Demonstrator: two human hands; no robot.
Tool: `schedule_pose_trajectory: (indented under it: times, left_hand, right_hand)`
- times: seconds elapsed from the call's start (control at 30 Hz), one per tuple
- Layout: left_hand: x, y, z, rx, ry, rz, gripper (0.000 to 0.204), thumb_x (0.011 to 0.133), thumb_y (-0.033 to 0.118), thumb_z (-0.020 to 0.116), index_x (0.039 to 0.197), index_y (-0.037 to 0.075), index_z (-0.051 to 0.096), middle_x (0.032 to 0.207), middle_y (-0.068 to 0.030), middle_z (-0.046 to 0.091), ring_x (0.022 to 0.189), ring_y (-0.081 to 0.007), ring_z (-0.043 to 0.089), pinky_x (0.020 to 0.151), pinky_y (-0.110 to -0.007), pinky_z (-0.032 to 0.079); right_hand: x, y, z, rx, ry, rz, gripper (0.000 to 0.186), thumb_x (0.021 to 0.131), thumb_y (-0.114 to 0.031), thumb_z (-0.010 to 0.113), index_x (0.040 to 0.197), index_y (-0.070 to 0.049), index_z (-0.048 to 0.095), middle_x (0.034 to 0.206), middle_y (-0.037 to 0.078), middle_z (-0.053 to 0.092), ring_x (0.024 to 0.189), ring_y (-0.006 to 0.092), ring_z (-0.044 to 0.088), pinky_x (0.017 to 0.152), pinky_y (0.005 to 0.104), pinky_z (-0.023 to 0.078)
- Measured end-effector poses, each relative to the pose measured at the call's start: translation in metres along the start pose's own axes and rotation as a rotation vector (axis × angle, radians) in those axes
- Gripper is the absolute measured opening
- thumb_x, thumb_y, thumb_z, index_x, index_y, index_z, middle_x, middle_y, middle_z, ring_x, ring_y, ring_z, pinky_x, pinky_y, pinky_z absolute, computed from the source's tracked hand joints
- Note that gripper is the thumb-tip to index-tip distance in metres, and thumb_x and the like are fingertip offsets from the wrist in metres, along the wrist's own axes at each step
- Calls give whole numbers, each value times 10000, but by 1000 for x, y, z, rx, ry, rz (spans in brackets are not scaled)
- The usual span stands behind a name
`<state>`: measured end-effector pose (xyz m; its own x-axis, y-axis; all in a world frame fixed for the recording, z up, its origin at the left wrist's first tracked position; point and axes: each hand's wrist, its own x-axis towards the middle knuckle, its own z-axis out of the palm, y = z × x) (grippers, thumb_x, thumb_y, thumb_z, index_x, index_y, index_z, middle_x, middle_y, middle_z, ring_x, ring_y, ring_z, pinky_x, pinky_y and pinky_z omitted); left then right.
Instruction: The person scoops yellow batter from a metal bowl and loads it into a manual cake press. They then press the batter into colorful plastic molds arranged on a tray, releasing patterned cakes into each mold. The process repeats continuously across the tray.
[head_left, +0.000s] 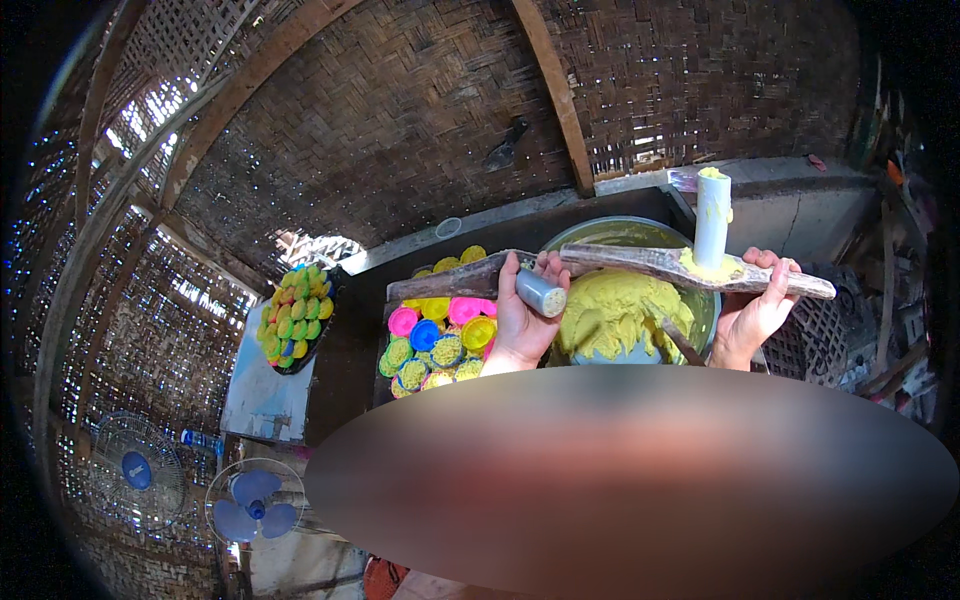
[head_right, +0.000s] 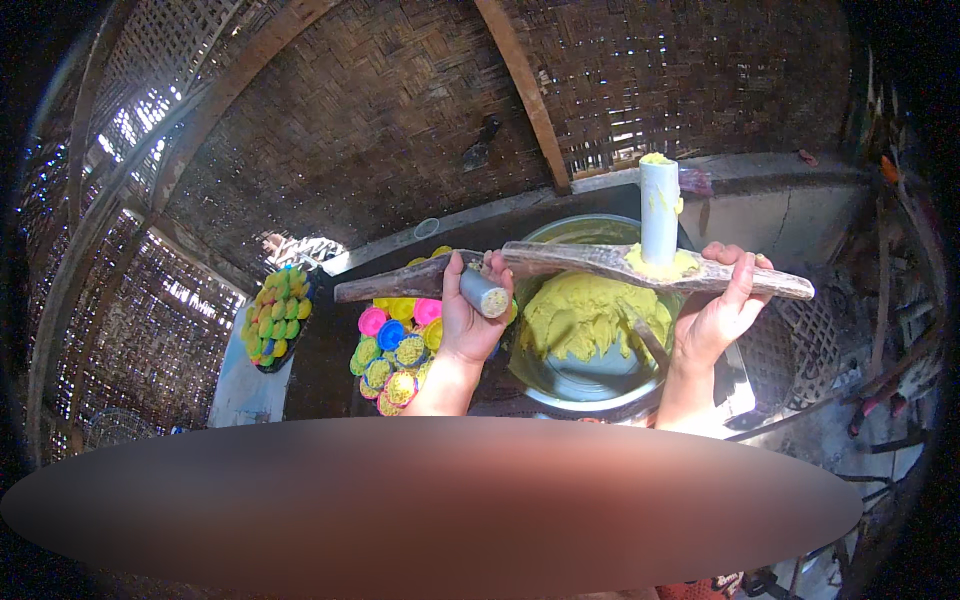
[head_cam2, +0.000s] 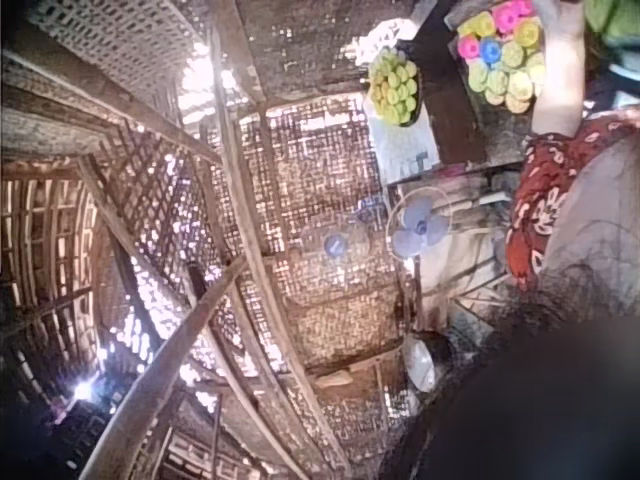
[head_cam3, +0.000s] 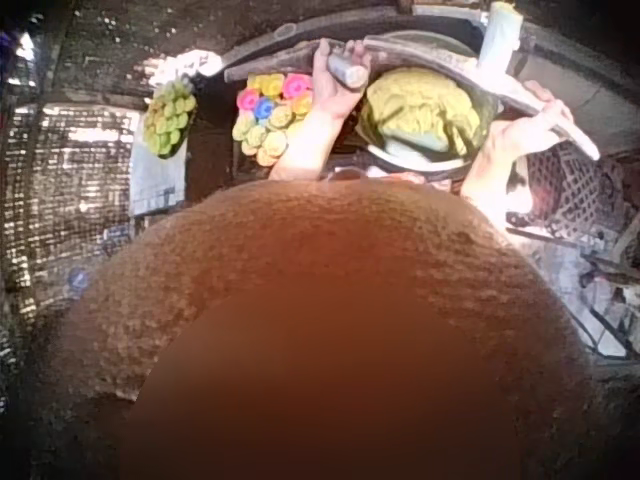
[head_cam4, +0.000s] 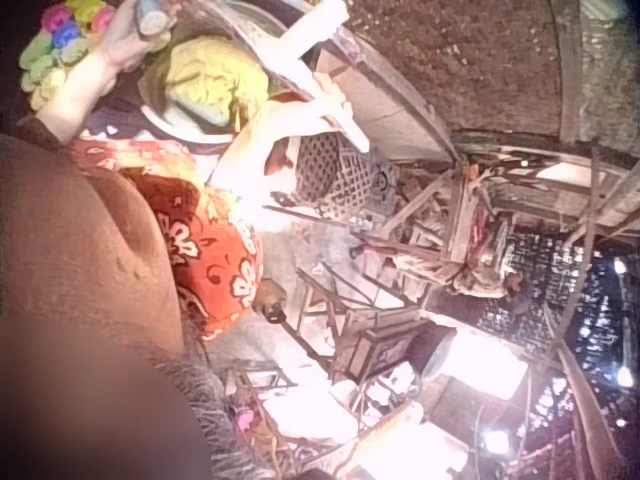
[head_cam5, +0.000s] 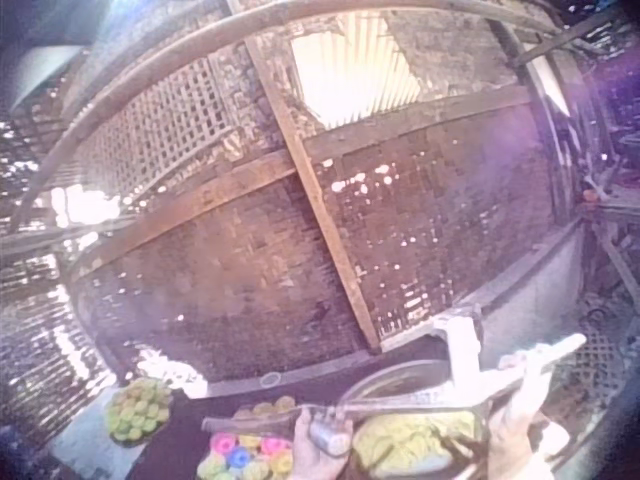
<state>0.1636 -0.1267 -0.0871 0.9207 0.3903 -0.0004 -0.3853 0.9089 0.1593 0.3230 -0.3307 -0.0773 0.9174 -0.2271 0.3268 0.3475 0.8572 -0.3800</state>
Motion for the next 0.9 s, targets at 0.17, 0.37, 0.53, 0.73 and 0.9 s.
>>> schedule_pose_trajectory:
  times: [0.17,0.37,0.53,0.73,0.9]
  left_hand:
    - [-3,-12,5,275,-34,82,273,809,299,601,910,46,582,1123,-144,506,1137,-319,430,956,-448,378]
    - [-10,-20,19,264,-103,16,251,807,286,598,943,75,590,1087,-127,504,1206,-373,347,983,-540,313]
    - [-8,-25,10,267,8,-5,228,802,275,598,853,54,571,978,-125,548,1152,-349,418,947,-549,356]
    - [-10,-25,-1,362,65,49,195,821,276,565,825,81,557,933,-72,567,1069,-275,488,897,-527,411]
    - [-13,-27,-2,493,22,186,226,822,301,567,886,84,569,1061,-85,529,1163,-285,416,910,-527,398]
  right_hand:
    - [1,6,-1,-88,-49,-27,206,887,-112,465,1056,-62,357,795,99,541,752,197,532,767,366,420]
    - [-14,11,5,-135,-115,154,350,870,-157,529,1138,-50,330,873,85,546,829,171,531,792,299,409]
    - [-36,14,18,-235,-354,361,580,822,-221,594,1292,-72,287,1176,78,456,1038,178,471,859,341,414]
    - [-44,13,18,-144,-409,515,440,828,-263,586,1162,-69,376,1109,107,492,922,181,554,721,356,521]
    - [-45,11,13,-70,-355,617,349,816,-207,540,1098,-47,412,1146,149,482,991,264,556,734,394,545]
